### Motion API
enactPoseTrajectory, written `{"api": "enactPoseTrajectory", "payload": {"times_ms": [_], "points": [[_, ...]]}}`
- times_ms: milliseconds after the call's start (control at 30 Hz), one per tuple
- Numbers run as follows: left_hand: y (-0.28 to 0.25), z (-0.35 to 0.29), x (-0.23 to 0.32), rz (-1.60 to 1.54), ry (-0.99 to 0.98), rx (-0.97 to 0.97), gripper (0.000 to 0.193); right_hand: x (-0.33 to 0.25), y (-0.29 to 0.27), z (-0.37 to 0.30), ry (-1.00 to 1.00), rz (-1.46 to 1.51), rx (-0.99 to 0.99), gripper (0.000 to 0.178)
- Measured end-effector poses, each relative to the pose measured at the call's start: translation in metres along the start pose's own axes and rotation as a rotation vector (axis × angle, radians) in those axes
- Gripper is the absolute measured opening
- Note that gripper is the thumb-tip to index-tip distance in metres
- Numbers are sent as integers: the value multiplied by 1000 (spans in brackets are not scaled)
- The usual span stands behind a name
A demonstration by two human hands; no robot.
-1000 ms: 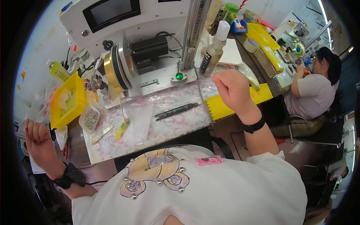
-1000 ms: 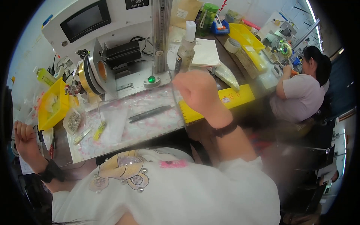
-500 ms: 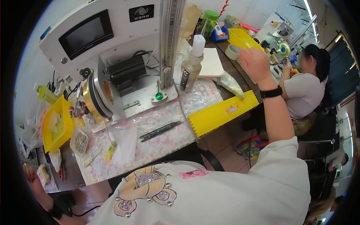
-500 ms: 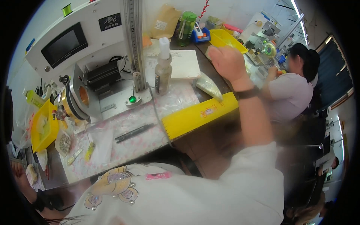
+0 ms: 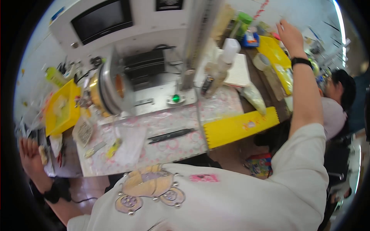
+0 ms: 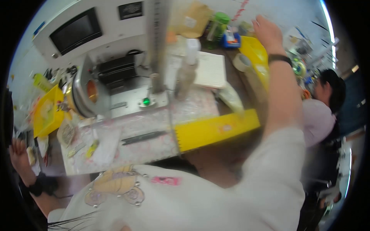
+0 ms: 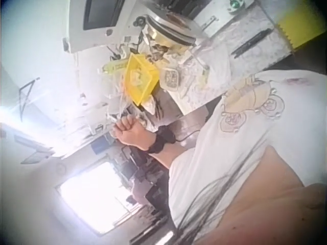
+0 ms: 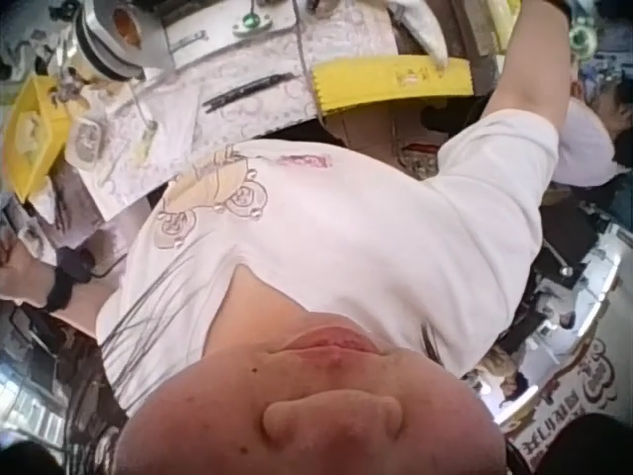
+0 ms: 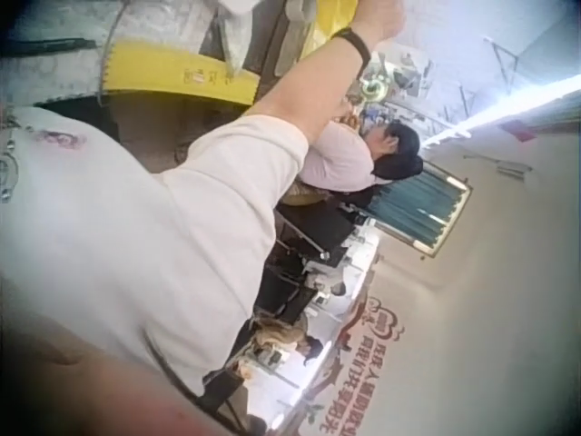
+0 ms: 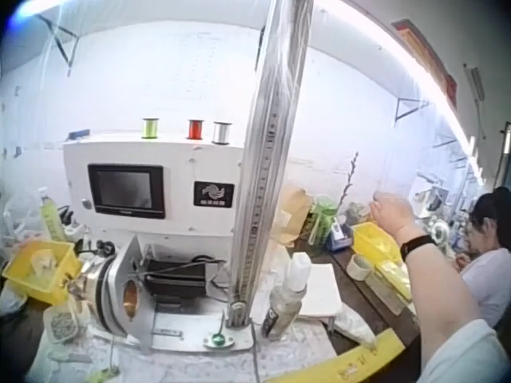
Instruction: Assemble small mechanical or electronic components using a specialized spinning fixture and hand tools.
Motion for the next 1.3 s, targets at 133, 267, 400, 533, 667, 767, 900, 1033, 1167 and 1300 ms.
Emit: {"api": "enactPoseTrajectory", "payload": {"times_ms": [133, 267, 400, 533, 667, 767, 900, 1033, 1167, 1300], "points": [[83, -3, -63, -63, -77, -122, 16, -40, 60, -71, -123, -168, -809, 49], [150, -19, -63, -82, -28, -179, 13, -45, -41, -93, -71, 176, -564, 48], [183, -29, -58, -96, 31, -221, 12, -117, -194, -114, 25, 366, -84, 28], [196, -35, -48, -207, 7, -327, 13, -221, -254, -156, -561, 1177, 296, 24], [205, -52, -30, -334, -22, -376, 14, -342, -237, -156, -629, 1423, 25, 38], [209, -64, -6, -347, -9, -418, 13, -370, -211, -177, -680, 1486, -163, 27], [173, -73, 16, -348, 54, -316, 10, -354, -206, -189, -419, 1642, -432, 6], [139, -72, 10, -389, 45, -276, 10, -330, -213, -192, -303, 1840, -510, 5], [107, -67, 10, -247, 134, -205, 11, -316, -222, -193, -295, 1689, -461, 6], [105, -67, -3, -78, 112, -259, 16, -312, -231, -195, -258, 1720, -420, 6]]}}
Point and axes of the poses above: each hand's wrist, its own z-axis towards the middle knuckle, its own y-axis out of the palm, x = y × z, the point moved 3 cm from there along z, towards the middle knuckle, and after that the axes turned 3 degrees about y, right-handed, at the moved point
